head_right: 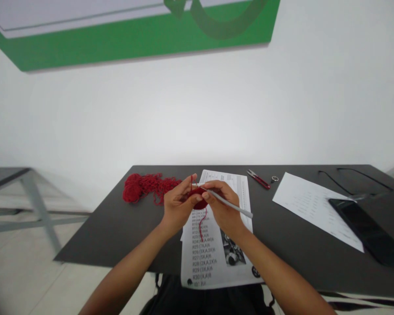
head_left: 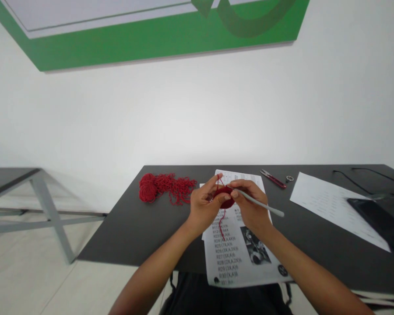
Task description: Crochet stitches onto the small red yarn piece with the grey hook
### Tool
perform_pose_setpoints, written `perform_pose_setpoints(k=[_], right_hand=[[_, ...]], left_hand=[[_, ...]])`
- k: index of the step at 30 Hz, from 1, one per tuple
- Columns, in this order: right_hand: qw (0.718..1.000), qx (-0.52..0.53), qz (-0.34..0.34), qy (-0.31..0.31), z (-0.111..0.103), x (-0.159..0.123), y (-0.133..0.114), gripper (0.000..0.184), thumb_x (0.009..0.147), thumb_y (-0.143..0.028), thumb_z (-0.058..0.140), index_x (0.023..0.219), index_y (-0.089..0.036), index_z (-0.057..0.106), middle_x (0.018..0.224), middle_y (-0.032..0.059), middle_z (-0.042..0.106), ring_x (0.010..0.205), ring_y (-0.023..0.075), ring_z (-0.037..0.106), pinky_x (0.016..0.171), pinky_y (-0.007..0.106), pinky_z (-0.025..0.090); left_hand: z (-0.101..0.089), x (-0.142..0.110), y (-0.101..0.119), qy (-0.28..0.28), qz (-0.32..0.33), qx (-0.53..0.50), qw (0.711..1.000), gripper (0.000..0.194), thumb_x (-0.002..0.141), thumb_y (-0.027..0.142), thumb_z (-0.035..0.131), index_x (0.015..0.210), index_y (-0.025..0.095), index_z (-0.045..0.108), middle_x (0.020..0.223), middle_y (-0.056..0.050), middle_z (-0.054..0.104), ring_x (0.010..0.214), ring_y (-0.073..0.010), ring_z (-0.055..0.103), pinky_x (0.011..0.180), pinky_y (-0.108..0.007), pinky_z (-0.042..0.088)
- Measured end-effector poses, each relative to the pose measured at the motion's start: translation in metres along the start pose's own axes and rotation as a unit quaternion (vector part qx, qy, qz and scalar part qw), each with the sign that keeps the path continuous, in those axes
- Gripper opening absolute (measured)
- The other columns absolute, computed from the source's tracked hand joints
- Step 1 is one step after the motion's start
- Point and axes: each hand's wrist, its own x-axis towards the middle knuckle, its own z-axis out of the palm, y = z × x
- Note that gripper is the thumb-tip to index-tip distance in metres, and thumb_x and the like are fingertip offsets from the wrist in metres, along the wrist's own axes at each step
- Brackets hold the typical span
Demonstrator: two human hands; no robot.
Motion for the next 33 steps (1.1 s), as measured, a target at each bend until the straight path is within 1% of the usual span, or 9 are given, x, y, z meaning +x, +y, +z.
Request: perform_pose_setpoints(k=[4, 8, 12, 16, 19, 22, 26, 29, 33], right_hand=[[1.000, -0.009, -0.005, 0.026, 0.001, 0.000, -0.004, 0.015, 0.083, -0.039, 0.081, 0.088, -0.027, 0.075, 0.087, 0.0008, 0.077, 0.080, 0.0176, 0.072, 0.072, 0.030, 0.058], [0.999, -0.016, -0.015, 0.043, 0.002, 0.003, -0.005, 0.019, 0.084, -0.044, 0.078, 0.085, -0.026, 0.074, 0.079, 0.0004, 0.075, 0.070, 0.0162, 0.068, 0.062, 0.028, 0.055], [0.999, -0.026, -0.033, 0.023, -0.002, 0.006, -0.006, 0.021, 0.090, -0.044, 0.072, 0.084, -0.024, 0.071, 0.082, 0.0018, 0.074, 0.076, 0.0177, 0.068, 0.068, 0.031, 0.054], [0.998, -0.043, -0.055, -0.006, -0.006, 0.008, -0.009, 0.019, 0.095, -0.040, 0.066, 0.084, -0.023, 0.069, 0.083, 0.0019, 0.073, 0.079, 0.0181, 0.068, 0.073, 0.032, 0.053], [0.995, -0.056, -0.076, -0.015, -0.007, 0.007, -0.012, 0.017, 0.096, -0.036, 0.064, 0.086, -0.024, 0.068, 0.082, 0.0014, 0.072, 0.079, 0.0177, 0.068, 0.073, 0.032, 0.053], [0.993, -0.067, -0.092, -0.017, -0.007, 0.006, -0.013, 0.014, 0.096, -0.034, 0.063, 0.087, -0.024, 0.067, 0.083, 0.0008, 0.072, 0.080, 0.0171, 0.069, 0.073, 0.031, 0.054], [0.988, -0.093, -0.121, -0.015, -0.006, 0.006, -0.013, 0.013, 0.097, -0.033, 0.063, 0.088, -0.024, 0.066, 0.083, 0.0006, 0.072, 0.079, 0.0167, 0.070, 0.072, 0.030, 0.056], [0.982, -0.120, -0.146, -0.015, -0.006, 0.006, -0.015, 0.013, 0.097, -0.032, 0.061, 0.088, -0.024, 0.066, 0.083, 0.0007, 0.072, 0.078, 0.0168, 0.071, 0.071, 0.030, 0.057], [0.973, -0.146, -0.179, -0.024, -0.005, 0.005, -0.016, 0.009, 0.097, -0.029, 0.061, 0.090, -0.024, 0.066, 0.084, 0.0015, 0.072, 0.080, 0.0186, 0.072, 0.072, 0.032, 0.059]], left_hand=[[0.002, -0.001, 0.001, -0.006, -0.041, -0.051, 0.998, 0.058, 0.074, 0.036, 0.084, 0.127, 0.017, 0.070, 0.081, -0.003, 0.080, 0.069, -0.0177, 0.072, 0.066, -0.026, 0.060], [0.002, 0.000, 0.001, -0.012, -0.065, -0.069, 0.995, 0.059, 0.072, 0.034, 0.086, 0.127, 0.017, 0.071, 0.082, -0.003, 0.080, 0.068, -0.0168, 0.071, 0.064, -0.025, 0.059], [0.002, -0.001, 0.001, -0.008, -0.067, -0.074, 0.995, 0.061, 0.071, 0.032, 0.086, 0.127, 0.016, 0.070, 0.083, -0.004, 0.080, 0.069, -0.0166, 0.072, 0.063, -0.024, 0.058], [0.002, -0.001, 0.002, -0.007, -0.059, -0.064, 0.996, 0.058, 0.071, 0.027, 0.085, 0.127, 0.017, 0.070, 0.082, -0.002, 0.080, 0.067, -0.0152, 0.071, 0.064, -0.023, 0.058], [0.002, -0.001, 0.002, -0.008, -0.044, -0.055, 0.997, 0.056, 0.071, 0.026, 0.085, 0.125, 0.017, 0.072, 0.080, -0.001, 0.079, 0.065, -0.0139, 0.070, 0.064, -0.022, 0.058], [0.002, 0.000, 0.001, 0.000, -0.027, -0.025, 0.999, 0.052, 0.073, 0.028, 0.085, 0.122, 0.017, 0.073, 0.076, -0.001, 0.078, 0.063, -0.0134, 0.069, 0.062, -0.022, 0.057], [0.000, 0.000, 0.000, 0.001, 0.002, 0.013, 1.000, 0.051, 0.075, 0.029, 0.083, 0.123, 0.017, 0.072, 0.077, -0.001, 0.079, 0.062, -0.0130, 0.068, 0.062, -0.022, 0.057], [-0.002, 0.000, 0.000, 0.001, 0.037, 0.057, 0.998, 0.051, 0.075, 0.027, 0.083, 0.124, 0.017, 0.072, 0.077, 0.000, 0.079, 0.062, -0.0122, 0.067, 0.061, -0.021, 0.056], [-0.003, 0.000, 0.000, 0.013, 0.099, 0.119, 0.988, 0.047, 0.078, 0.027, 0.081, 0.124, 0.019, 0.072, 0.077, 0.001, 0.079, 0.062, -0.0114, 0.067, 0.064, -0.021, 0.057]])
